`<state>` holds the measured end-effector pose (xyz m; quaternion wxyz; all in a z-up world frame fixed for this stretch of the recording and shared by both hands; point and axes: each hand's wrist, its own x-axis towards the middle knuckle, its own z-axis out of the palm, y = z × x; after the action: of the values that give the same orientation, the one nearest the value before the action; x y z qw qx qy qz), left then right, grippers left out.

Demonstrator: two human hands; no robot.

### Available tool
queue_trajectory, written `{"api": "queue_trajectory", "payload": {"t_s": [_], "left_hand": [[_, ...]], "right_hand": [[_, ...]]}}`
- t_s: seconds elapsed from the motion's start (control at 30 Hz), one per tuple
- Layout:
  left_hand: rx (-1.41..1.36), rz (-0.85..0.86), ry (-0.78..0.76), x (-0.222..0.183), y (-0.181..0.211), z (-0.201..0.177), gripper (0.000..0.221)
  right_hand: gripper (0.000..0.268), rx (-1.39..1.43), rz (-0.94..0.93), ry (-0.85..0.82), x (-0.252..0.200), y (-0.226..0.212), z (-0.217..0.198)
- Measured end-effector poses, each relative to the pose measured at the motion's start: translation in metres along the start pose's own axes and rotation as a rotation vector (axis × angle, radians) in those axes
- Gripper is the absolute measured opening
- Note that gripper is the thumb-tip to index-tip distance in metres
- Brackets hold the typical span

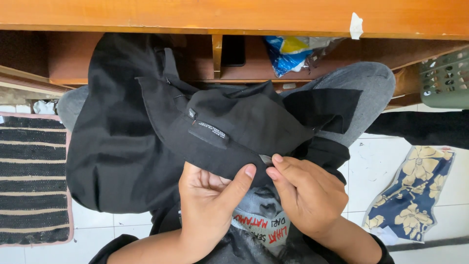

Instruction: Trimming loose threads from a black garment using thread nippers

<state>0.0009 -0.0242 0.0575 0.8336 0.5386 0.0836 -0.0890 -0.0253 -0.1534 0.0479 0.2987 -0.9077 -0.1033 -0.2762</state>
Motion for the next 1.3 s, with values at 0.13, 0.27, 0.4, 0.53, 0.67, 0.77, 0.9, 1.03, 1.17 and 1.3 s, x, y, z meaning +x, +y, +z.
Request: {"api": "queue_trajectory", "payload": {"t_s": [0.13,0.27,0.4,0.53,0.67,0.77,0.9,1.03,1.17,1.3], "left_hand": [[-0.028,0.014,-0.002,0.002,0.001,-0.001,0.040],[-0.041,0.017,-0.001,0.004,0.000,-0.002,0.043],[-0.128,-0.011,0.013,0.005,0.000,-0.003,0.045],[-0.155,-0.051,0.023,0.007,-0.003,-0.007,0.041],[-0.098,-0.110,0.096,0.009,-0.007,-0.012,0.047],[-0.160,-0.088,0.129,0.014,-0.008,-0.019,0.046],[-0.201,-0.046,0.189,0.020,-0.012,-0.030,0.033],[-0.274,-0.030,0.154,0.022,-0.013,-0.030,0.030],[-0.272,-0.011,0.109,0.020,-0.016,-0.031,0.030],[-0.258,-0.043,0.132,0.019,-0.018,-0.029,0.037]], "right_hand": [[0.013,0.098,0.219,0.079,-0.015,0.006,0.001],[0.034,0.353,0.394,0.149,-0.009,0.011,0.003],[0.055,0.290,0.331,0.005,0.011,0.019,-0.004],[0.030,0.313,0.207,-0.203,0.026,0.030,0.002],[0.006,0.384,0.164,-0.141,0.026,0.031,0.003],[0.014,0.337,0.343,-0.008,0.018,0.043,-0.003],[0.013,1.004,0.425,0.395,0.011,0.065,-0.020],[0.019,1.097,0.361,0.462,0.009,0.077,-0.031],[0.018,0.843,0.542,0.647,0.013,0.079,-0.006],[0.030,0.330,0.134,-0.159,0.031,0.054,0.013]]}}
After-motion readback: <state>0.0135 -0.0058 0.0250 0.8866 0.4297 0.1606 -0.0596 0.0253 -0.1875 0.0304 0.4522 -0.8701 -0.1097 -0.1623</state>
